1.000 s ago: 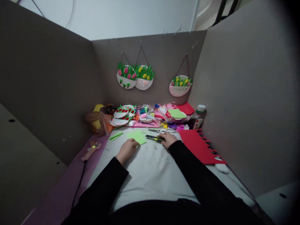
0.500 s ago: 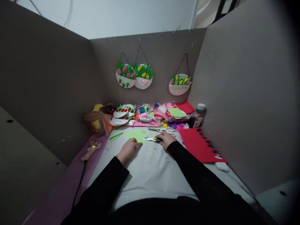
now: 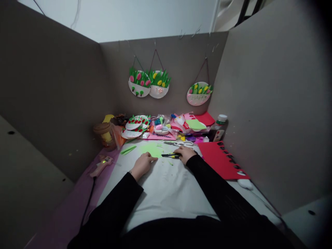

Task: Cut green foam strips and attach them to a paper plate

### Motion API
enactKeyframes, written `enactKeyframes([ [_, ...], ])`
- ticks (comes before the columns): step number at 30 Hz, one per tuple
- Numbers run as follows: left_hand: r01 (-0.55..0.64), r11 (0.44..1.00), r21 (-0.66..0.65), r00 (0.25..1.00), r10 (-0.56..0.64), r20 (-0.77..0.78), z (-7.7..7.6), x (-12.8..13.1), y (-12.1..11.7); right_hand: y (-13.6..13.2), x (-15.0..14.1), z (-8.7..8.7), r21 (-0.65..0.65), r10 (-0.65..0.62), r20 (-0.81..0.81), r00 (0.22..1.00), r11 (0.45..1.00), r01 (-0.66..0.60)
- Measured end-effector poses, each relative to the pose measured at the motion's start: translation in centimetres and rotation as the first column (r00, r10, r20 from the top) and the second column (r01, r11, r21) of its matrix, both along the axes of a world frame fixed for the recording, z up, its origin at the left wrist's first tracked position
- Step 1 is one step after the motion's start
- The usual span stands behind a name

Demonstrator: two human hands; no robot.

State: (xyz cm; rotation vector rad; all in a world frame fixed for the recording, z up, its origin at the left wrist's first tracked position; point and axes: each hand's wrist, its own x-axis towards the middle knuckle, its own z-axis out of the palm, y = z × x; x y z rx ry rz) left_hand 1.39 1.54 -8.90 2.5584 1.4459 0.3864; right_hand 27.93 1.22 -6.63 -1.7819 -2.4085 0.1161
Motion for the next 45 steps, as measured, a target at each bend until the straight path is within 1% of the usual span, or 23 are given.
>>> enactKeyframes([
  [7,-0.007,1.0,0.006,1.0,0.007,0.007,0.0,0.0,-0.1,0.1,-0.4,-0.2,0.01,0.02,-0.002,1.0,1.0,-0.02],
  [12,-0.022,1.0,0.001,1.0,0.022,0.016,-0.1,0.0,0.0,0.2,-0.4,-0.4,-0.01,0.048,-0.009,0.999,0.999,-0.048],
  [18,-0.071,0.997,-0.028,0.994,0.073,0.086,0.0,-0.1,0.3,-0.1,-1.3,-0.6,0.009,0.073,-0.017,0.997,0.997,-0.073],
  [24,-0.097,0.995,-0.031,0.993,0.099,0.057,0.6,0.0,0.1,-0.2,-1.1,-0.7,-0.006,0.112,-0.032,0.993,0.994,-0.112],
  [26,-0.141,0.99,-0.007,0.989,0.141,0.033,0.9,0.1,-0.4,-0.2,-1.0,-0.7,-0.003,0.11,-0.035,0.993,0.994,-0.11],
  [29,-0.24,0.969,0.049,0.97,0.241,-0.012,1.4,0.3,-1.1,-0.2,-0.9,-0.8,-0.006,0.09,-0.038,0.995,0.996,-0.091],
  [31,-0.27,0.961,0.052,0.962,0.272,-0.02,1.6,0.5,-1.4,-0.1,-0.9,-0.9,0.0,0.087,-0.045,0.995,0.996,-0.087],
  [33,-0.254,0.967,0.019,0.967,0.254,0.005,1.5,0.8,-1.4,0.1,-0.7,-1.1,0.007,0.093,-0.058,0.994,0.996,-0.093],
  [36,-0.197,0.98,-0.026,0.978,0.198,0.061,1.3,1.0,-1.2,0.4,-0.4,-1.3,0.007,0.113,-0.08,0.99,0.994,-0.113],
  [39,-0.084,0.996,-0.036,0.992,0.087,0.088,1.3,0.7,-0.9,0.6,-0.3,-1.4,0.01,0.128,-0.084,0.988,0.992,-0.128],
  [41,-0.001,0.999,-0.049,0.995,0.006,0.099,1.4,0.2,-1.0,0.6,-0.4,-1.3,0.015,0.13,-0.072,0.989,0.992,-0.129],
  [42,0.021,0.998,-0.059,0.995,-0.015,0.101,1.5,0.0,-1.1,0.6,-0.5,-1.3,0.021,0.131,-0.065,0.989,0.991,-0.13],
  [45,0.023,0.996,-0.087,0.996,-0.015,0.089,1.8,-0.6,-1.4,0.6,-0.9,-1.3,0.045,0.143,-0.054,0.988,0.989,-0.141],
])
